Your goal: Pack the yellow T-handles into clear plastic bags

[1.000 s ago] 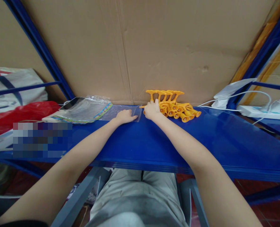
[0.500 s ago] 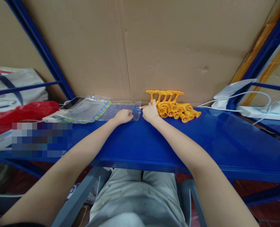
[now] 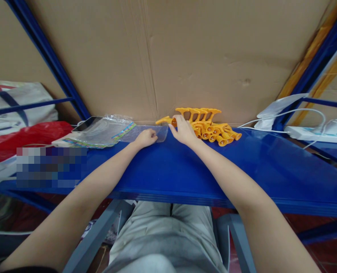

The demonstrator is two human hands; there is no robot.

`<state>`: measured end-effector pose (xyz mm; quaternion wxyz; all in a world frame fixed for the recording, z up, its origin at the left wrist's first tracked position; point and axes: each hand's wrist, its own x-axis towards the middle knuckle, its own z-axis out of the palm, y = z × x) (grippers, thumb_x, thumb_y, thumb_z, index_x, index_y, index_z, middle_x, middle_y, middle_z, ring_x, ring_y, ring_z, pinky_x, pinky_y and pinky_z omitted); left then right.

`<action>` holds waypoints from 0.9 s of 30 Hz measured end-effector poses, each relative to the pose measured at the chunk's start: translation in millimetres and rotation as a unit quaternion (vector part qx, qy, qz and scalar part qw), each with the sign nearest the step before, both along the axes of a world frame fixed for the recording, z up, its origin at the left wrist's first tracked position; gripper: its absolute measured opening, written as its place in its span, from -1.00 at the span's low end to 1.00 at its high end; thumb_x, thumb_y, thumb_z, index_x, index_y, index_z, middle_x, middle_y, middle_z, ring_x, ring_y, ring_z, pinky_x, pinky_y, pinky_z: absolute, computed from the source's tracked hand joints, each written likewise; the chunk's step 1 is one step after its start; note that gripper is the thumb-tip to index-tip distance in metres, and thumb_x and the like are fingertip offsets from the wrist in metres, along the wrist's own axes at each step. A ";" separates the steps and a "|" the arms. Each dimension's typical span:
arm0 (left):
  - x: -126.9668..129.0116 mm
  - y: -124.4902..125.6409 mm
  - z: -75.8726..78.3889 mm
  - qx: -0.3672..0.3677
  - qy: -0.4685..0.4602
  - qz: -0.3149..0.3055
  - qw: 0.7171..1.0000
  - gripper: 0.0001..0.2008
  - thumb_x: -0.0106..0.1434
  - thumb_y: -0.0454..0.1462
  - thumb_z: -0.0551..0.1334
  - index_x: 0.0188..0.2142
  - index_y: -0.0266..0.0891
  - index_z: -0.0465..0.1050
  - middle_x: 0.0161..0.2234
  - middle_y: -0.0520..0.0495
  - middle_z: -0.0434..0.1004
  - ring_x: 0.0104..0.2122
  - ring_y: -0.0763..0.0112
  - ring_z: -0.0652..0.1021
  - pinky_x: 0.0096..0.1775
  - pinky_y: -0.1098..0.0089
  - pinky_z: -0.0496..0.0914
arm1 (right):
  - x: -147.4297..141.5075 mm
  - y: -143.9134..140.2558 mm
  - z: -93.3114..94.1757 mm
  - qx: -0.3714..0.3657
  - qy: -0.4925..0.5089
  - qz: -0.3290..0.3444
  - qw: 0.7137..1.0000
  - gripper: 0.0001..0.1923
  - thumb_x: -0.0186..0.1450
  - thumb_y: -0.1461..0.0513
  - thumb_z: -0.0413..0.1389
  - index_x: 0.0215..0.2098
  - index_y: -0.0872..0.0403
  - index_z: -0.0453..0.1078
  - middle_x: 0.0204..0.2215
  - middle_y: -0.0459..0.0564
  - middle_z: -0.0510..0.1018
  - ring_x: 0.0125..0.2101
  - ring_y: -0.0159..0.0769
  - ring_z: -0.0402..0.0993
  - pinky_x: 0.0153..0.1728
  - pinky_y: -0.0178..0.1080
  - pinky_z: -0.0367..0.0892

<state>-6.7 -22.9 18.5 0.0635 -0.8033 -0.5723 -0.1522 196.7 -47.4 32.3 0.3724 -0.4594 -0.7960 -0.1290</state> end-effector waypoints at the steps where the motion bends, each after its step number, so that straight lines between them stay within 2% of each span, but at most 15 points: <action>1: -0.5 0.3 0.1 -0.005 -0.008 0.004 1.000 -0.80 0.20 -0.30 0.10 -0.42 -0.23 0.50 -0.29 -0.14 0.59 -0.22 0.24 0.56 -0.20 0.38 0.41 | 0.0 1.6 -1.5 -0.003 0.001 0.022 1.000 -0.55 0.38 0.10 -0.17 0.12 0.17 0.22 0.02 0.29 0.42 0.02 -0.03 0.36 0.01 -0.04 0.24; 6: -2.5 -0.1 2.1 -0.014 -0.037 0.031 0.999 -0.79 0.21 -0.29 0.09 -0.40 -0.24 0.51 -0.32 -0.17 0.60 -0.27 0.22 0.57 -0.26 0.37 0.40 | 1.6 3.5 -7.7 -0.035 -0.019 0.060 0.997 -0.60 0.36 0.15 -0.10 0.07 0.19 0.26 -0.02 0.26 0.45 0.00 -0.11 0.40 0.04 -0.10 0.26; 12: -3.5 0.2 4.5 0.022 -0.043 0.041 0.998 -0.77 0.22 -0.32 0.06 -0.42 -0.25 0.49 -0.27 -0.18 0.59 -0.23 0.24 0.55 -0.25 0.38 0.40 | 1.6 -1.5 -8.4 -0.058 -0.075 0.080 0.992 -0.59 0.37 0.13 -0.08 0.09 0.17 0.29 0.01 0.24 0.47 0.02 -0.09 0.40 0.03 -0.07 0.27; 15: -1.8 1.0 3.5 0.040 -0.051 0.008 0.998 -0.77 0.24 -0.33 0.04 -0.38 -0.27 0.47 -0.24 -0.18 0.57 -0.21 0.27 0.54 -0.20 0.38 0.40 | -2.8 -5.2 -8.7 -0.058 -0.098 0.075 0.991 -0.58 0.37 0.11 -0.05 0.09 0.20 0.30 0.00 0.26 0.49 0.02 -0.05 0.41 0.03 -0.03 0.25; 18: 1.6 1.3 1.2 0.064 -0.058 -0.058 0.995 -0.76 0.27 -0.36 0.00 -0.33 -0.26 0.45 -0.23 -0.15 0.54 -0.19 0.29 0.53 -0.13 0.36 0.39 | -8.4 -7.3 -9.2 -0.059 -0.087 0.076 0.992 -0.58 0.37 0.11 -0.03 0.08 0.19 0.32 0.01 0.25 0.50 0.03 -0.04 0.41 0.04 -0.01 0.23; 21: 4.8 0.9 -0.5 0.092 -0.078 -0.121 0.985 -0.75 0.29 -0.38 -0.03 -0.30 -0.27 0.43 -0.21 -0.17 0.51 -0.16 0.30 0.51 -0.07 0.34 0.38 | -12.4 -6.4 -10.4 -0.065 -0.043 0.097 0.992 -0.60 0.34 0.14 0.02 0.06 0.19 0.34 0.02 0.23 0.50 0.03 -0.08 0.41 0.04 -0.05 0.24; 27: 5.6 -2.6 0.6 0.110 -0.116 -0.170 0.972 -0.76 0.37 -0.33 -0.06 -0.30 -0.24 0.36 -0.15 -0.16 0.48 -0.08 0.32 0.47 -0.01 0.34 0.34 | -15.8 -1.5 -14.6 -0.128 0.064 0.137 0.980 -0.66 0.26 0.16 0.12 -0.03 0.13 0.40 -0.10 0.10 0.58 -0.15 -0.20 0.51 -0.09 -0.15 0.35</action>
